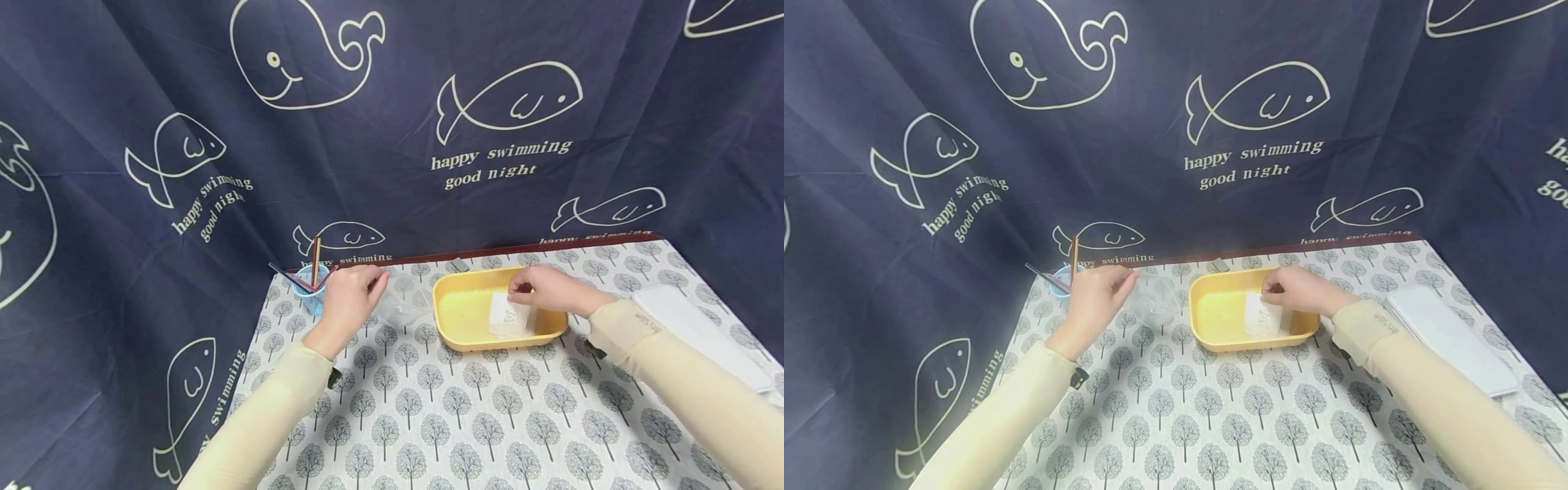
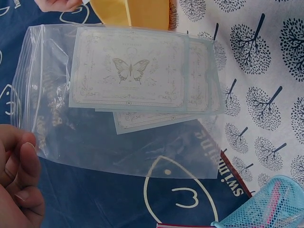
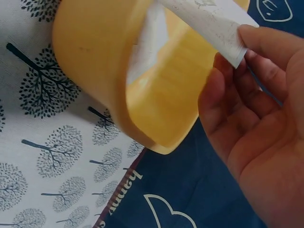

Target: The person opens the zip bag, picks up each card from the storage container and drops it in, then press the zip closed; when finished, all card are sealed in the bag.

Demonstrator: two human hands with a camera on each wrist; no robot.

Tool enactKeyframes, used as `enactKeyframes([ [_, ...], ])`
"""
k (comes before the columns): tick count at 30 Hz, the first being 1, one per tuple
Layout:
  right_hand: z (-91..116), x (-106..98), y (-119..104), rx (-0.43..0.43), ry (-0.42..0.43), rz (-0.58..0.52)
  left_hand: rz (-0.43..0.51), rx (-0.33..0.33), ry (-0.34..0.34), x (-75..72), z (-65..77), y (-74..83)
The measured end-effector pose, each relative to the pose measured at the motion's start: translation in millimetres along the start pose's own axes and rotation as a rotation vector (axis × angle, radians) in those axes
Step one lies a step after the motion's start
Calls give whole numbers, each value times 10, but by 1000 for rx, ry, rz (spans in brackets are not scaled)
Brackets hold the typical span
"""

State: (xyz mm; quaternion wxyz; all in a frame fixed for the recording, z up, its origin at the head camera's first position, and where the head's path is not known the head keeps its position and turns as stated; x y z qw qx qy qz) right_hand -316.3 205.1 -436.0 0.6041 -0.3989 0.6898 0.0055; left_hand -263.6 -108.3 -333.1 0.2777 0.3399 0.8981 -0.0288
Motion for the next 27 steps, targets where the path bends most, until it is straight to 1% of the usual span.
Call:
enactKeyframes([
  [4, -7, -42, -2, 36, -12, -26, -6, -7, -3, 6, 3, -12],
  [6, -17, -87, -12, 43, 9, -34, -1, -7, 1, 2, 0, -10],
  [8, -38, -144, -44, 31, 48, -34, 0, -7, 6, -2, -3, -7],
  [9, -53, -178, -70, 17, 76, -34, 1, -7, 7, -3, -6, -6],
  [13, -116, -344, -251, -85, 230, -20, -1, -7, 4, -4, -5, -3],
  [16, -142, -467, -397, -126, 350, -11, 3, -6, 2, 0, 0, -2],
  [19, -163, -576, -555, -143, 444, -23, 6, -3, 1, 3, 0, -2],
  [22, -186, -658, -731, -165, 512, -28, 7, -5, 1, 6, 2, -7],
  [27, -208, -739, -1005, -226, 587, -41, 1, -7, -5, 13, 8, -17],
])
Point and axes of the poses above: each hand's wrist, its own z-axis away from the middle knuckle, its own x-axis out of the palm, y = z × x, the point moved 8 cm from there along -z, towards the middle knuckle, and after that the axes turned 15 degrees about y, right-handed, at the moved point
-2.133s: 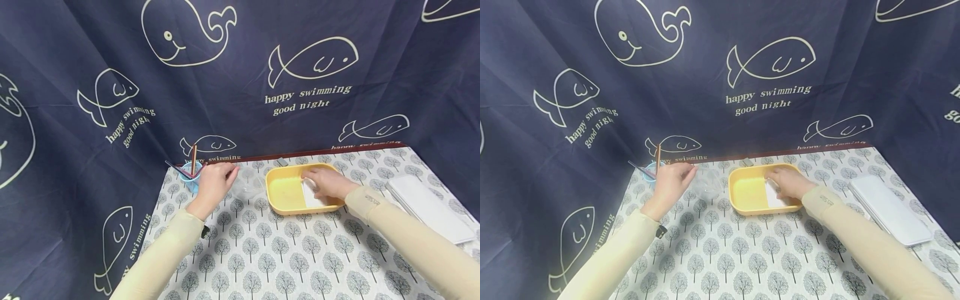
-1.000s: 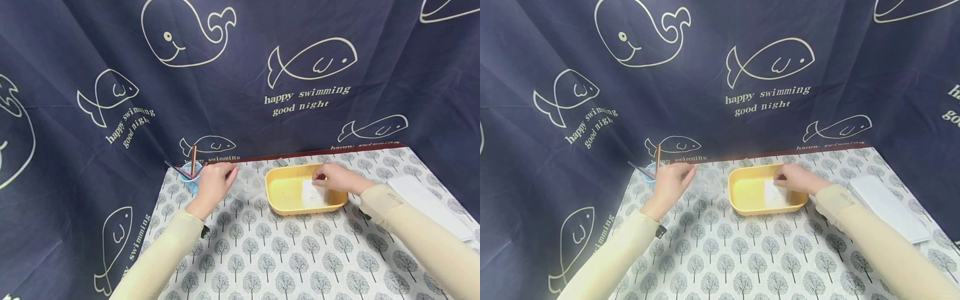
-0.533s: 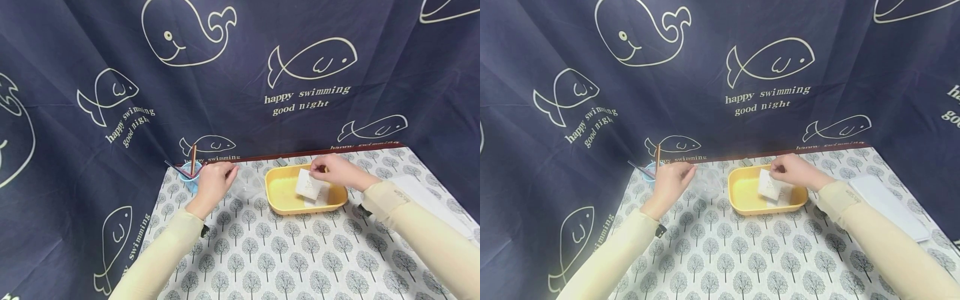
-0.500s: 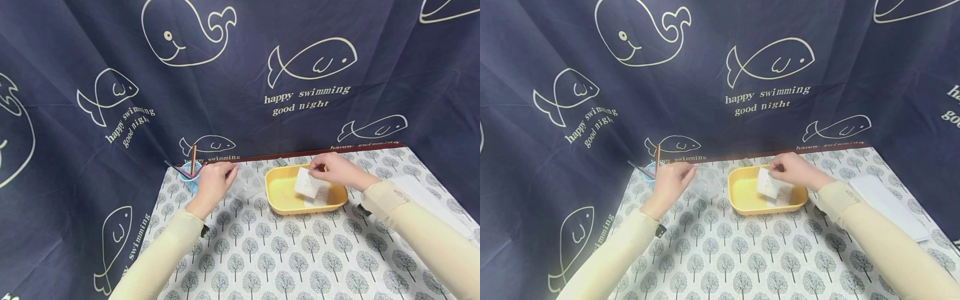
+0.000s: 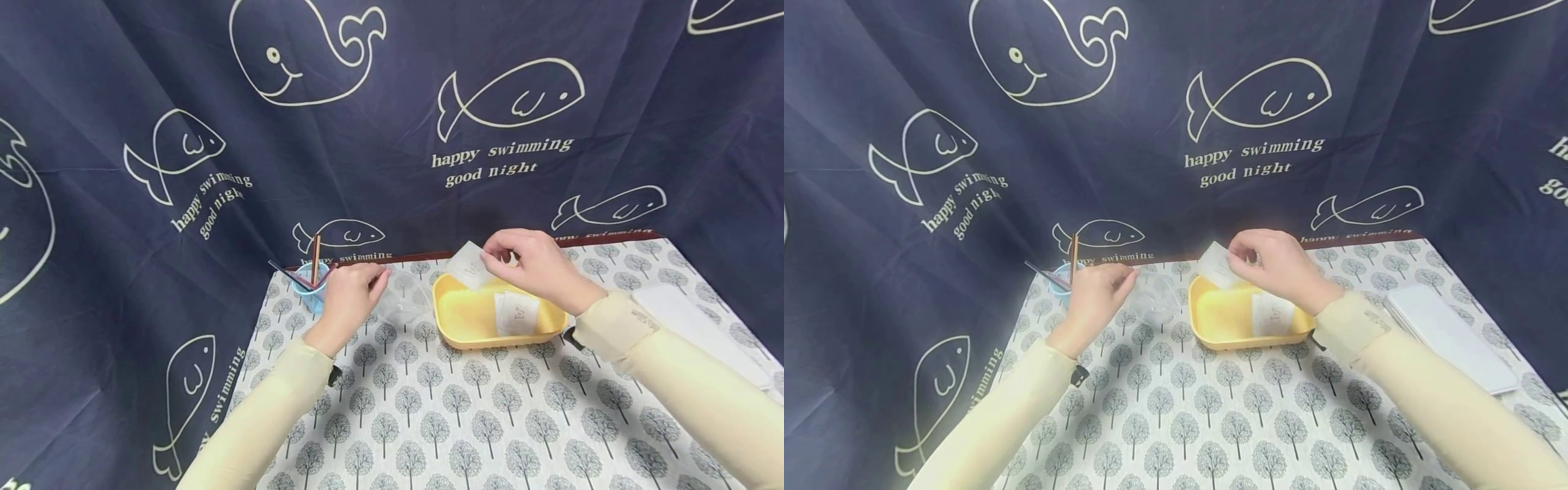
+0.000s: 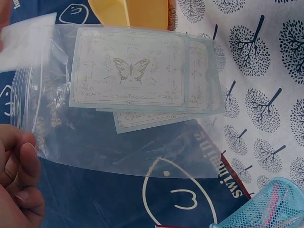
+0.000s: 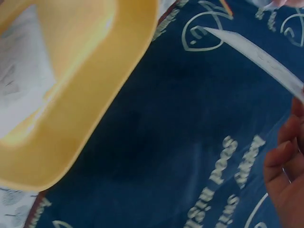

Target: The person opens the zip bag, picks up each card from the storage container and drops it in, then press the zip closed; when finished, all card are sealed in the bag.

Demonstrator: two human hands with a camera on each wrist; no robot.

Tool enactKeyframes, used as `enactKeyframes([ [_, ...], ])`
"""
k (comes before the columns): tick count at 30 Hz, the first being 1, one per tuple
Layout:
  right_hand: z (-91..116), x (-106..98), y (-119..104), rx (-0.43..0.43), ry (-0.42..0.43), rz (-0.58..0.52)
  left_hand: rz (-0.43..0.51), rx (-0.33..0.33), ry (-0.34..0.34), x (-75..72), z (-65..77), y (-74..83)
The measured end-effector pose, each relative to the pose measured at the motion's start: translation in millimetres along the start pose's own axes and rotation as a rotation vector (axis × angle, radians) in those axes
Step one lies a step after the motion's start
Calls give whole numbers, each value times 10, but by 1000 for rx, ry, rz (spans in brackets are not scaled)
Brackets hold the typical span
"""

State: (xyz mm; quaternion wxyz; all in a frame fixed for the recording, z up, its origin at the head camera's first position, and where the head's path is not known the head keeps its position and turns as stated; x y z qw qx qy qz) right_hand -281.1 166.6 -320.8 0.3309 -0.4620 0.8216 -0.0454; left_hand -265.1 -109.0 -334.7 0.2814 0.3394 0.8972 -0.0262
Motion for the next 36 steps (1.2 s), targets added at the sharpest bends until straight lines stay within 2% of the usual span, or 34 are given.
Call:
enactKeyframes([
  [8, -136, 23, -438, -101, 112, -133, -1, 0, -2, -8, -6, 5],
  [13, -148, 149, -584, -123, 118, -200, 0, -2, 6, -13, -7, 8],
  [18, -121, 254, -607, -124, 107, -216, 7, 8, 11, -6, -7, 31],
  [28, -125, 311, -611, -103, 129, -222, 12, -13, -11, 3, -16, 21],
  [36, -29, 563, -585, -89, 67, -174, 12, 8, 1, -18, -43, 71],
])
Point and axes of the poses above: each hand's wrist, its own z-axis away from the middle knuckle, its own x-axis out of the palm, y = z × x, the point moved 8 cm from there along -z, towards the middle knuckle, and after that the axes turned 15 degrees about y, right-handed, at the moved point
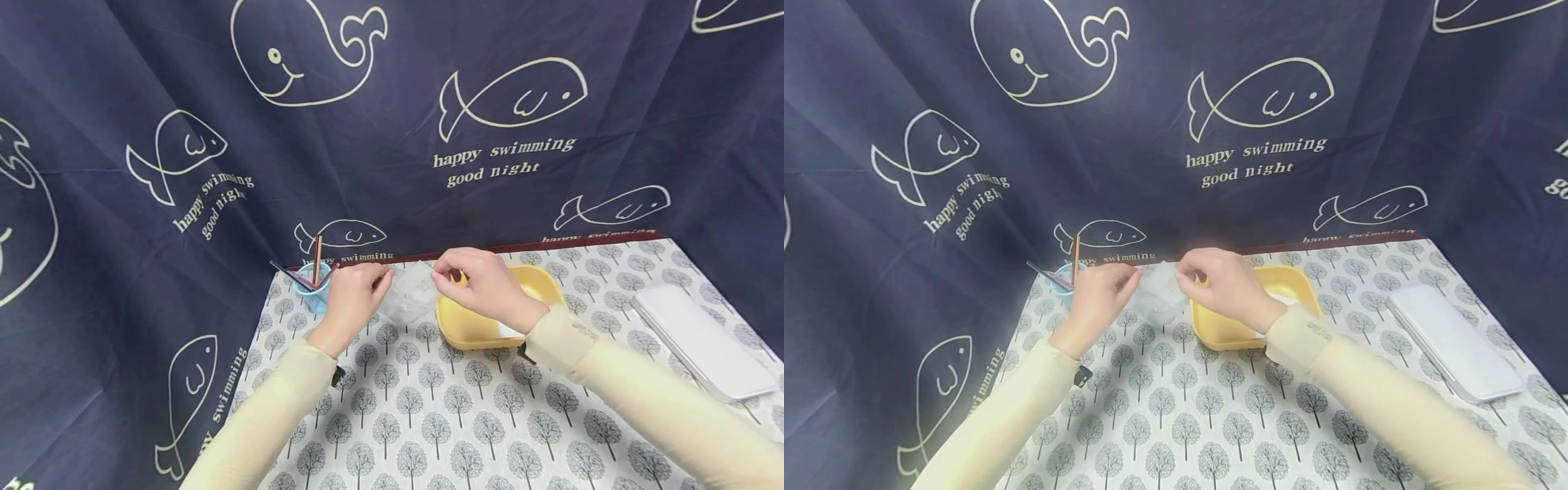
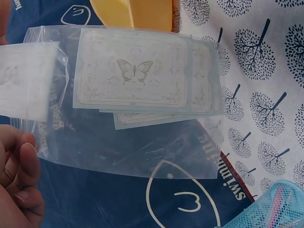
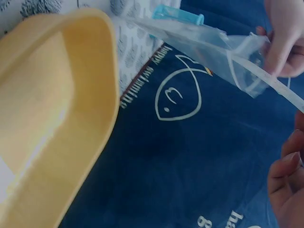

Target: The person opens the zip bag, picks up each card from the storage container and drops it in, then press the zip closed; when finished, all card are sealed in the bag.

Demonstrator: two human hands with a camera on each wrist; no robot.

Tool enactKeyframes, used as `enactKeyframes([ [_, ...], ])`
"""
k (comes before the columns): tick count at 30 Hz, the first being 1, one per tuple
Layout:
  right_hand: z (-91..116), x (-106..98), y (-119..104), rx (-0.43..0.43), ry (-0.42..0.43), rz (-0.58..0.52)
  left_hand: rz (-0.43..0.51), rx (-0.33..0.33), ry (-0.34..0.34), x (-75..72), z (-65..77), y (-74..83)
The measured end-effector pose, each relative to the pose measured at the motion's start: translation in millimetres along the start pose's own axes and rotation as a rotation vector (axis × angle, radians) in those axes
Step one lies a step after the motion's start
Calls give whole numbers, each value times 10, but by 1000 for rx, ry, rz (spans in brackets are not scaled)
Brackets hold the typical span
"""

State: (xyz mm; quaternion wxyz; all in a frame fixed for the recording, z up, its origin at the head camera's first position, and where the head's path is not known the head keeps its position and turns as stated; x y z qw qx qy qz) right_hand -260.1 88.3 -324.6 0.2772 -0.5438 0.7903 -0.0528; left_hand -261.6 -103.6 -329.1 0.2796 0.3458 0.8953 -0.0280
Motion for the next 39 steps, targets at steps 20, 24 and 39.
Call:
enactKeyframes([
  [20, 201, 383, 126, 138, -261, 70, 4, 6, 9, 45, 38, -17],
  [24, 212, 436, 149, 156, -310, 86, -5, 17, 14, 41, 37, -5],
  [39, 85, 644, 164, 144, -471, 120, -8, 16, 34, 45, 35, 5],
])
Point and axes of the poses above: each hand's wrist, its own z-axis away from the middle knuckle, its own x-axis out of the palm, y = z × x, the point moved 8 cm from there along -z, towards the middle knuckle, and after that the axes turned 15 degrees about y, right-handed, at the moved point
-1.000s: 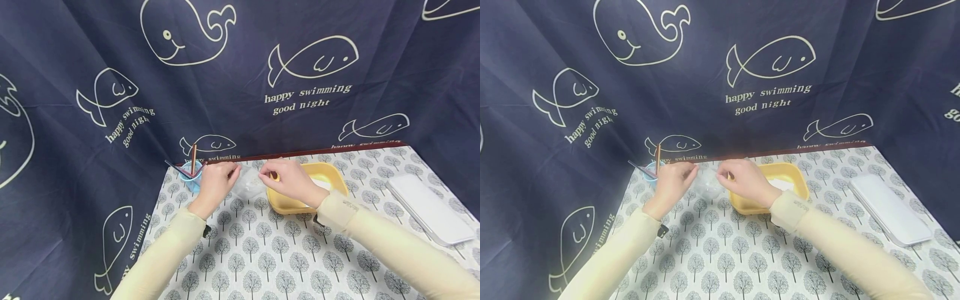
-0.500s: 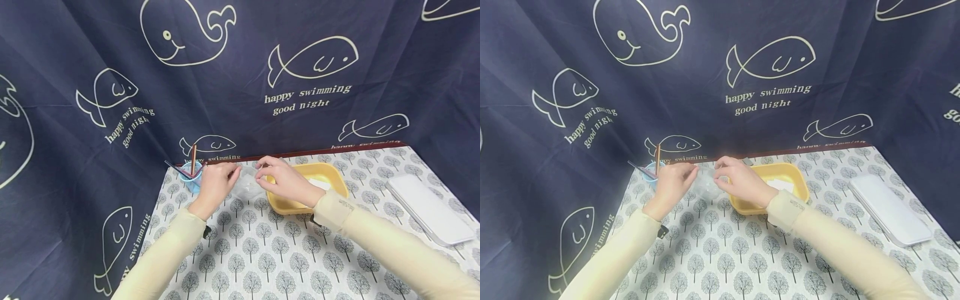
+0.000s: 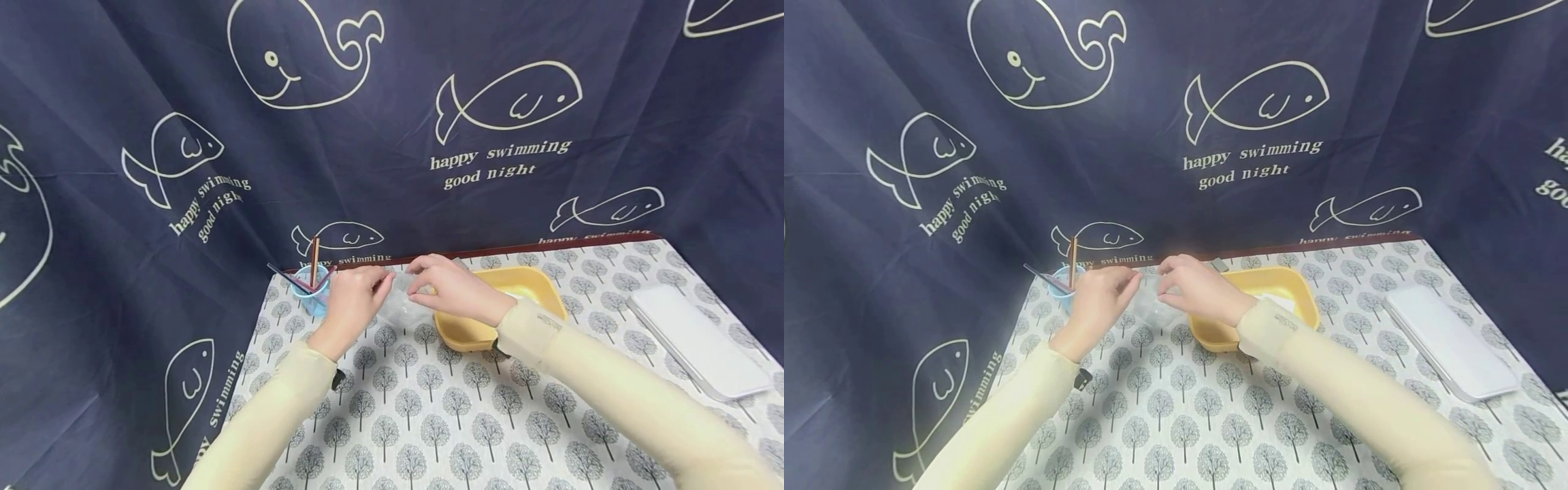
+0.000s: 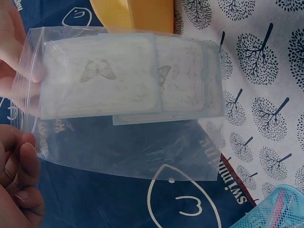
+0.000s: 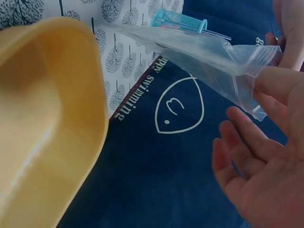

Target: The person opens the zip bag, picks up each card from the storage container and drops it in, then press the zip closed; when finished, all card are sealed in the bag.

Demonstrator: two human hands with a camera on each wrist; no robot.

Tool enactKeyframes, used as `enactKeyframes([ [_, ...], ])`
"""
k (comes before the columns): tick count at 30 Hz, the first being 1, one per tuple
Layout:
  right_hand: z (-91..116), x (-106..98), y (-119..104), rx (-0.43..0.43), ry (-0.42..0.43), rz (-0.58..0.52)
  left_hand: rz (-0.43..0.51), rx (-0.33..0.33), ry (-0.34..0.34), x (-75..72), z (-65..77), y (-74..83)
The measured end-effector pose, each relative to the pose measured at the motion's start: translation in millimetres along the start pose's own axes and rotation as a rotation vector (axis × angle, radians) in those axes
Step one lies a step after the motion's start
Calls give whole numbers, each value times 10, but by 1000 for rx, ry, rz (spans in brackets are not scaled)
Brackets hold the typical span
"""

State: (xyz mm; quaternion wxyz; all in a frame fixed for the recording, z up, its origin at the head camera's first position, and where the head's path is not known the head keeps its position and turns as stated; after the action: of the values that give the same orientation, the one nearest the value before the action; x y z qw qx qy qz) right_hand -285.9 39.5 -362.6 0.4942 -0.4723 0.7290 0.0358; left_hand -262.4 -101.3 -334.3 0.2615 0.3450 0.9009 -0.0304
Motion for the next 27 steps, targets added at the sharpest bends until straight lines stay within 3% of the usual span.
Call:
enactKeyframes([
  [8, -51, 202, 11, -1, -92, 94, 1, -2, -3, 7, -1, 25],
  [17, -85, 241, -83, -101, -63, 217, 8, 2, 8, 24, -2, 38],
  [27, -82, 268, -84, -101, -58, 222, 22, 5, 4, 35, -19, 37],
])
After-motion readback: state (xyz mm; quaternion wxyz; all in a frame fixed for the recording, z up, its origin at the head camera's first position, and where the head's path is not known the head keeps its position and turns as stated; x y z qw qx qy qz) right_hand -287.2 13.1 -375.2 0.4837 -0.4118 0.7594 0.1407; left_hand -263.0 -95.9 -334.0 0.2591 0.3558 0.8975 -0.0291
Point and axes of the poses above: each hand's wrist, its own z-axis away from the middle knuckle, its own x-axis out of the palm, y = z × x, the point moved 8 cm from there along -z, towards the middle knuckle, and after that the axes turned 15 degrees about y, right-handed, at the moved point
